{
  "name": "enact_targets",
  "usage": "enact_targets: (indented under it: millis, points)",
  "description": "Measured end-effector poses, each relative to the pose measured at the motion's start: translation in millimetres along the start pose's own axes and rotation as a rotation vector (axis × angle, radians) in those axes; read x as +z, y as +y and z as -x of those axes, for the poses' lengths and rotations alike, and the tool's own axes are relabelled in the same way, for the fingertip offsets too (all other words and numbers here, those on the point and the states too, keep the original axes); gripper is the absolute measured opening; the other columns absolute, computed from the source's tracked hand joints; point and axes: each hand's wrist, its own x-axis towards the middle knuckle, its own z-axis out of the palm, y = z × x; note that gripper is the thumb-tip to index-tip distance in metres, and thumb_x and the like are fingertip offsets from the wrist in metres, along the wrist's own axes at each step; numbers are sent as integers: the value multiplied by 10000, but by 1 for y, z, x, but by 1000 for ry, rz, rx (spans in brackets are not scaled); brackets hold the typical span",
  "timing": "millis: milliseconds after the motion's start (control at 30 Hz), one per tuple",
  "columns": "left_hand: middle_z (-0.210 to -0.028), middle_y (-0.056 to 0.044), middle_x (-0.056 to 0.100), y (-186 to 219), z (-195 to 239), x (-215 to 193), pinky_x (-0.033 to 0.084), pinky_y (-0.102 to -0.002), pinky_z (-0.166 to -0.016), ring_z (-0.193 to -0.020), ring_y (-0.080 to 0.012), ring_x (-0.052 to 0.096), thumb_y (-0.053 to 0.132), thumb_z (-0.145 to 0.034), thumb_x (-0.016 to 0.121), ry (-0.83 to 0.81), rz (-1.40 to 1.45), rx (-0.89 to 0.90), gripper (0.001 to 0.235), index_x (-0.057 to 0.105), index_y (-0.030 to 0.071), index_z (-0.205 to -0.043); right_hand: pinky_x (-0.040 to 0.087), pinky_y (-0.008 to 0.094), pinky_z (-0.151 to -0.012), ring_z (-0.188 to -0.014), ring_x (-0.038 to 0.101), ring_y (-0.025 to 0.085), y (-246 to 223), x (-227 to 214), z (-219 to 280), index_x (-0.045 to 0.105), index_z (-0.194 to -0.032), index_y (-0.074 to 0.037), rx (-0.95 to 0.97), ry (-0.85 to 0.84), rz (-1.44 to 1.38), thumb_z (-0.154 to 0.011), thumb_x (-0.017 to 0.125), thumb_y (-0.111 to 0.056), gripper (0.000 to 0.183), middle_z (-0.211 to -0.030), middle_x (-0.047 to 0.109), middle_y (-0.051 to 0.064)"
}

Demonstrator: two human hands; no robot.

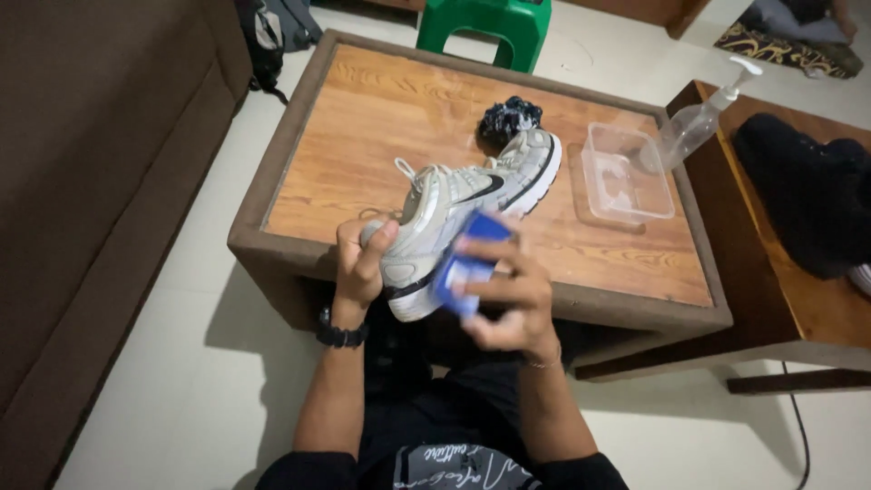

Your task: The person cleans a white sneaker by scrubbing the upper and sole with a blue brush and wiping it with a cloth. They hold the shoe in their left hand while scrubbing with their right hand, occasionally switching to the cloth to wipe away residue.

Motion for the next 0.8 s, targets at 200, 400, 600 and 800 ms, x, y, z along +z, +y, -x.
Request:
enact_targets:
  millis: [200, 400, 600, 800]
  points:
    - [-510, 97, 294, -1, 0, 1, 231, -194, -480, -506, -19, 256, 233, -939, 611, 19, -40, 15, 452, 372, 198, -557, 83, 644, -1211, -1208, 627, 358, 21, -13, -3, 795, -957, -216, -31, 151, 331, -781, 812, -349, 221, -1229, 719, 127]
    - [-495, 100, 286, 7, 0, 3, 231, -190, -476, -491, -16, 249, 265, -953, 601, 5, -34, 7, 475, 361, 209, -547, 290, 585, -1180, -1180, 629, 368, 42, -14, 7, 798, -942, -229, -90, 85, 162, -704, 833, -320, 257, -1192, 732, 130]
    - [-557, 71, 297, 21, -2, 6, 259, -214, -527, -555, -57, 264, 297, -951, 608, 18, -65, 16, 452, 382, 180, -577, 267, 631, -1196, -1142, 626, 343, 18, -4, 6, 808, -908, -248, -102, -53, -89, -703, 810, -461, 296, -1162, 752, 112]
    - [-535, 86, 288, 9, 0, 2, 263, -196, -513, -533, -41, 268, 261, -940, 619, 15, -65, 41, 457, 368, 187, -565, 242, 640, -1200, -1183, 604, 362, 34, -14, 10, 795, -979, -247, -135, -5, 219, -711, 830, -349, 289, -1217, 726, 94]
